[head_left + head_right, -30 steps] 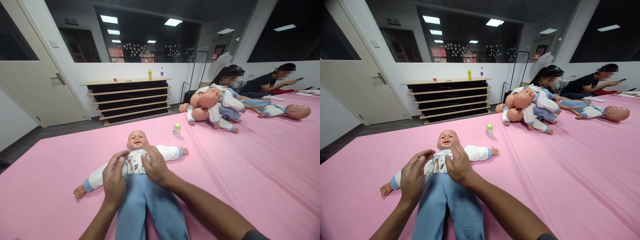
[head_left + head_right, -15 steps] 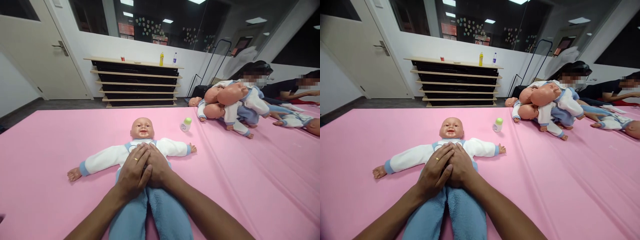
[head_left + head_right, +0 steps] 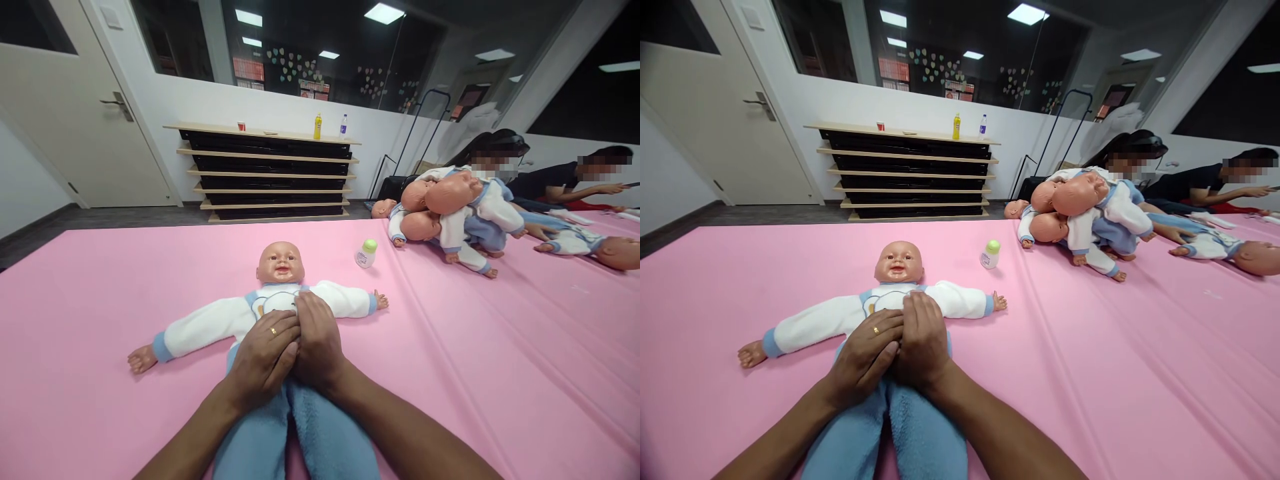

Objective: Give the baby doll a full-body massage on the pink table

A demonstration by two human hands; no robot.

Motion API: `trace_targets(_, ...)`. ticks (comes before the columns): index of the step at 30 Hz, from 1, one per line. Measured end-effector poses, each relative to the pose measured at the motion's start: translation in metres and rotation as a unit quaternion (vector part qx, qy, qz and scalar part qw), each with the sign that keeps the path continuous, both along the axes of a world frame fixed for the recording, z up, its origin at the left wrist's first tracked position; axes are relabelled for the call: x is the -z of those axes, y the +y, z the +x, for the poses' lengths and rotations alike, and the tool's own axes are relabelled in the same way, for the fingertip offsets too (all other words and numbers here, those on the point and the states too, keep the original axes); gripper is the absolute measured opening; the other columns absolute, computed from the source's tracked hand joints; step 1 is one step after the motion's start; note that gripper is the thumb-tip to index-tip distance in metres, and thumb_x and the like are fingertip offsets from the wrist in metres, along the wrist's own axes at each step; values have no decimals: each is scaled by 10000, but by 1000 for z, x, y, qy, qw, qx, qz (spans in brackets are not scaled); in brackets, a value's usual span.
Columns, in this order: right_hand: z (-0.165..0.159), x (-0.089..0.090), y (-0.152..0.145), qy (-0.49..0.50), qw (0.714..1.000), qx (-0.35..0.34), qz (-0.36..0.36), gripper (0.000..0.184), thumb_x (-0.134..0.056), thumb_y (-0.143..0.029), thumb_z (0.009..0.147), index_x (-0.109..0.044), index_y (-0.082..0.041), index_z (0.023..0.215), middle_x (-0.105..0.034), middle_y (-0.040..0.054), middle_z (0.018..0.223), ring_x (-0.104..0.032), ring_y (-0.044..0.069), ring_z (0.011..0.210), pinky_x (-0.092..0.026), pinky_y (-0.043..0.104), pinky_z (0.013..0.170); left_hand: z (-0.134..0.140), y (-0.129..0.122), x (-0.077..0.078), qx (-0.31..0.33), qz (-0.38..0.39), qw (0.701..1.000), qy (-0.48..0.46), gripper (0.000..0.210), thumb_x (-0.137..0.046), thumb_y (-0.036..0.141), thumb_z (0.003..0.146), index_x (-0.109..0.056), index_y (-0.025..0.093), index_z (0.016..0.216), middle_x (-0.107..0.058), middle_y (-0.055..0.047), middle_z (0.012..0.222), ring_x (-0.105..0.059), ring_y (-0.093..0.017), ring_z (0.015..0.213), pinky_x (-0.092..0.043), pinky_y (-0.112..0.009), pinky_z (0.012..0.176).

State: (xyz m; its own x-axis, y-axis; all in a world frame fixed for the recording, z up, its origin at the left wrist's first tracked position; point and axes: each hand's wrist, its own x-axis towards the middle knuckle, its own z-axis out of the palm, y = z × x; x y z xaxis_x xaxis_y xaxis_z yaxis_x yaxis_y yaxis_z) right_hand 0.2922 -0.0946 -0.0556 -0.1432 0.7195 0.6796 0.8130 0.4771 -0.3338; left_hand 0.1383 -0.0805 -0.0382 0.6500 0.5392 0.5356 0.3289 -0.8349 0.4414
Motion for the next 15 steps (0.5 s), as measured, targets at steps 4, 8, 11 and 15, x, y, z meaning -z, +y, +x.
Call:
trace_targets(4,-1,-9,-3,4,988,-139,61,524,-455,-190,753,-566,-100,1256,-644,150,1225,-562,251,1205,-460,450,1063,3,8,4,-51,-58,997,17,436,-429,232,934,-546,257,1353,-577,-78,1377,-463,-243,1343,-195,-547,1211)
trace_targets(8,-2,-11,-1,13,989,-143,33,537,-456,-182,752,-559,-118,1275,-636,142,1244,-550,251,1229,-447,469,1079,4,10,13,-106,-87,990,-19,456,-390,241,953,-512,249,1392,-538,-73,1422,-408,-226,1391,-207,-536,1213)
trace_targets(11,-2,-10,-1,12,990,-135,22,509,-460,-187,781,-557,-124,1277,-634,139,1251,-542,246,1243,-450,468,1077,3,9,20,-138,-88,984,-63,431,-391,241,958,-535,239,1365,-534,-70,1424,-435,-218,1365,-269,-512,1196)
trace_targets(15,-3,-12,-3,21,993,-118,23,414,-477,-188,837,-582,-134,1234,-656,129,1210,-564,237,1213,-457,455,1072,1,8,25,-197,-82,970,-116,349,-421,252,952,-606,224,1246,-574,-71,1358,-475,-232,1305,-334,-502,1153)
